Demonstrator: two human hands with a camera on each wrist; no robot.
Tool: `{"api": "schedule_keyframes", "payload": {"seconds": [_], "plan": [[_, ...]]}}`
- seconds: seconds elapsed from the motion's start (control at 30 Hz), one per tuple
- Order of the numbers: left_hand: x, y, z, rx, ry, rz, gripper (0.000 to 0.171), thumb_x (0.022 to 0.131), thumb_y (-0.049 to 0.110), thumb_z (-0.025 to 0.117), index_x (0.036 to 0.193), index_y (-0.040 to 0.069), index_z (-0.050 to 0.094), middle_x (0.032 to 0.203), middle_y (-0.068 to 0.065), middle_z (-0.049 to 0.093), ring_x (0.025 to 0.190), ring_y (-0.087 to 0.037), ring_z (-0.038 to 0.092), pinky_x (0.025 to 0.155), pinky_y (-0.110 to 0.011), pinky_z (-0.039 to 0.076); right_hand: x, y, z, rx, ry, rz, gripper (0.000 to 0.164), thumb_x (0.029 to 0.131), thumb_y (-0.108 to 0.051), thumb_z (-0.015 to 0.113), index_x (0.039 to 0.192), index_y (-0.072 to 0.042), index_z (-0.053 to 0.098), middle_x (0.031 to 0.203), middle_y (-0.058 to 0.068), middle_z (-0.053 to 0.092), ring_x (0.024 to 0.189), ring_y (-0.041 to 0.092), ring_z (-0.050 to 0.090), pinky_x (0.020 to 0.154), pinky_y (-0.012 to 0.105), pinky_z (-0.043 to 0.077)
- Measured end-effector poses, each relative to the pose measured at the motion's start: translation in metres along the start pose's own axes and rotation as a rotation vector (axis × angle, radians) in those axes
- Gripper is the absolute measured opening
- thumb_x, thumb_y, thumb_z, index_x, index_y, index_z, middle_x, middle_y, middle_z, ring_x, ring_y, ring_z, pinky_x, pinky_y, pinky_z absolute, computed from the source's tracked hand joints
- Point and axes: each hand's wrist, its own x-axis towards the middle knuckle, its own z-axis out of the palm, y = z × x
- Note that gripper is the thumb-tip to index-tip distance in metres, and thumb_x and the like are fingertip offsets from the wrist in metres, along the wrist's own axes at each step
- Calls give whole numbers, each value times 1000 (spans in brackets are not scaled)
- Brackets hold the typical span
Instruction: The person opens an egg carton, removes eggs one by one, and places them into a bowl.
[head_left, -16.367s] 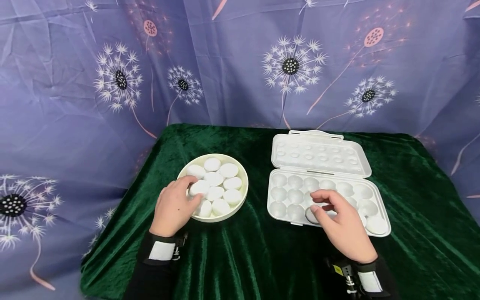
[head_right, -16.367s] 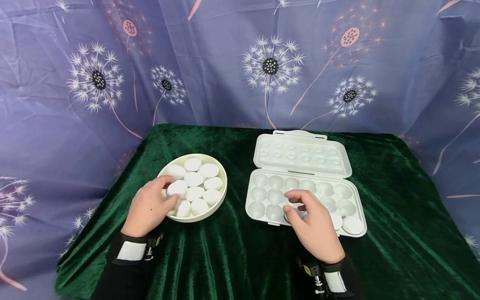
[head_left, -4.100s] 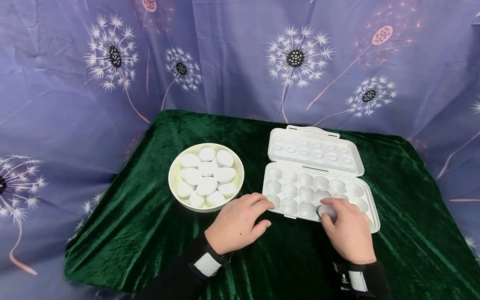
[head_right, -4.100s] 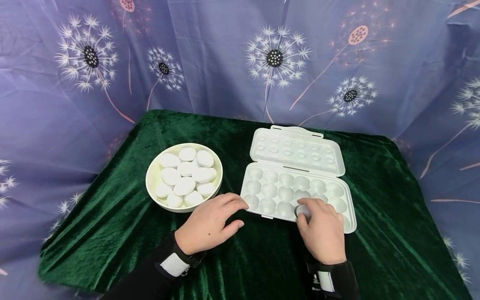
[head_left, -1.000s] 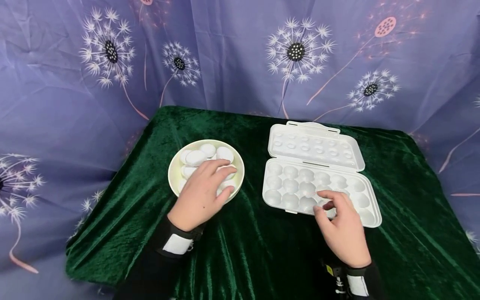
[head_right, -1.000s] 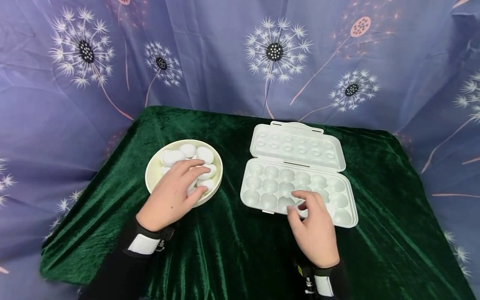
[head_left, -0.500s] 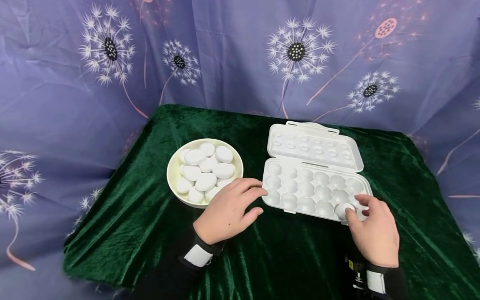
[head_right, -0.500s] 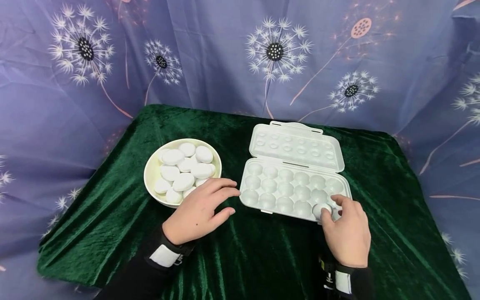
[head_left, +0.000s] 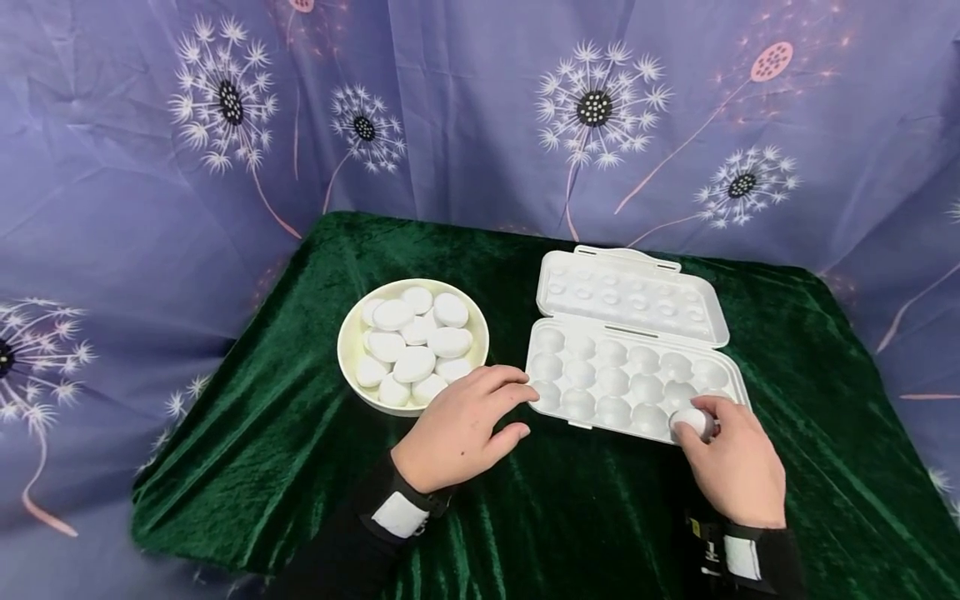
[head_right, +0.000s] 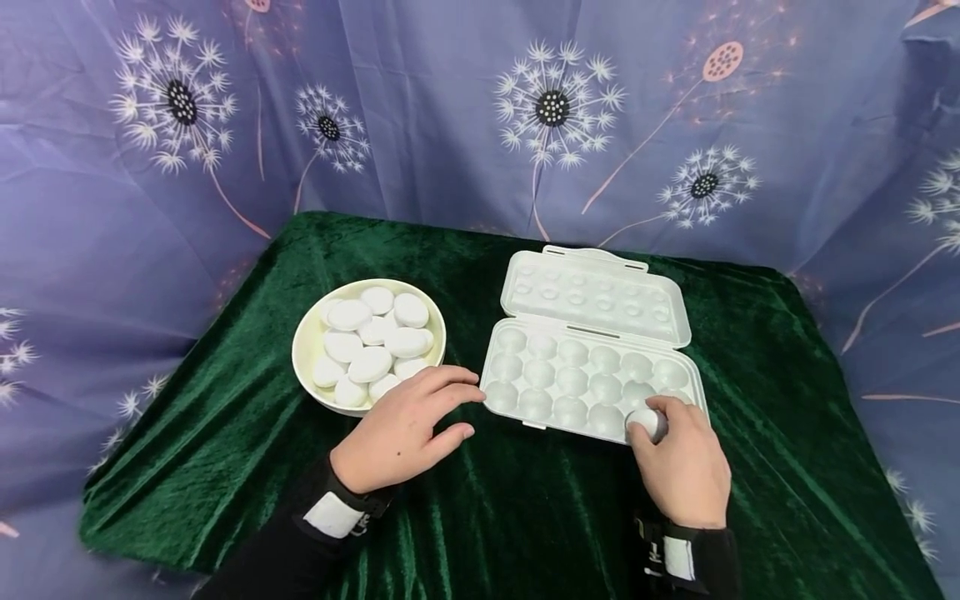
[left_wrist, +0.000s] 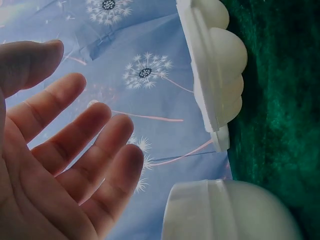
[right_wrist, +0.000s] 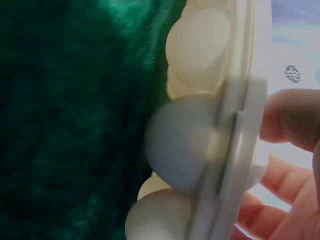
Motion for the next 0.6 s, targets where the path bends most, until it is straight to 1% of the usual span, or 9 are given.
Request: {"api": "schedule_keyframes", "payload": {"seconds": [0.17,0.23,0.33,0.4,0.5,0.6], "plan": [[-1,-2,-1,4,17,0,34,93,22,74,126,17,67,131,-1,58,116,-14,57,100,-31,45,1,-7,-7,66,108,5,37,90,-22,71,123,-6,67,110,18,59,95,33,58,69,48,41],[-1,-2,-1,6,18,3,35,92,22,74,126,17,66,131,0,58,115,-14,57,100,-31,45,0,-13,-9,103,151,-10,36,90,-21,71,123,-7,67,111,18,60,96,32,58,71,47,40],[-1,-1,-1,9,14,8,36,92,22,74,127,17,66,131,1,58,117,-13,57,101,-31,45,-1,-24,-10,161,211,-79,36,88,-17,74,122,-6,68,112,16,62,96,31,60,72,43,39],[-1,1,0,3,12,14,38,92,21,75,128,17,65,131,1,58,118,-13,56,101,-31,44,-2,-33,-9,202,240,-148,36,87,-14,77,120,-6,68,110,15,64,93,29,60,71,37,39],[0,3,1,2,12,28,40,92,21,74,130,18,63,131,2,57,119,-13,56,101,-31,44,-5,-48,-7,271,238,-239,35,86,-12,78,119,-7,68,107,10,66,89,23,58,69,27,37],[0,6,3,0,17,41,43,92,21,74,132,17,62,131,2,57,119,-13,56,100,-31,45,-9,-64,-3,373,169,-299,34,88,-13,78,120,-11,68,108,1,66,83,17,55,68,19,39]]}}
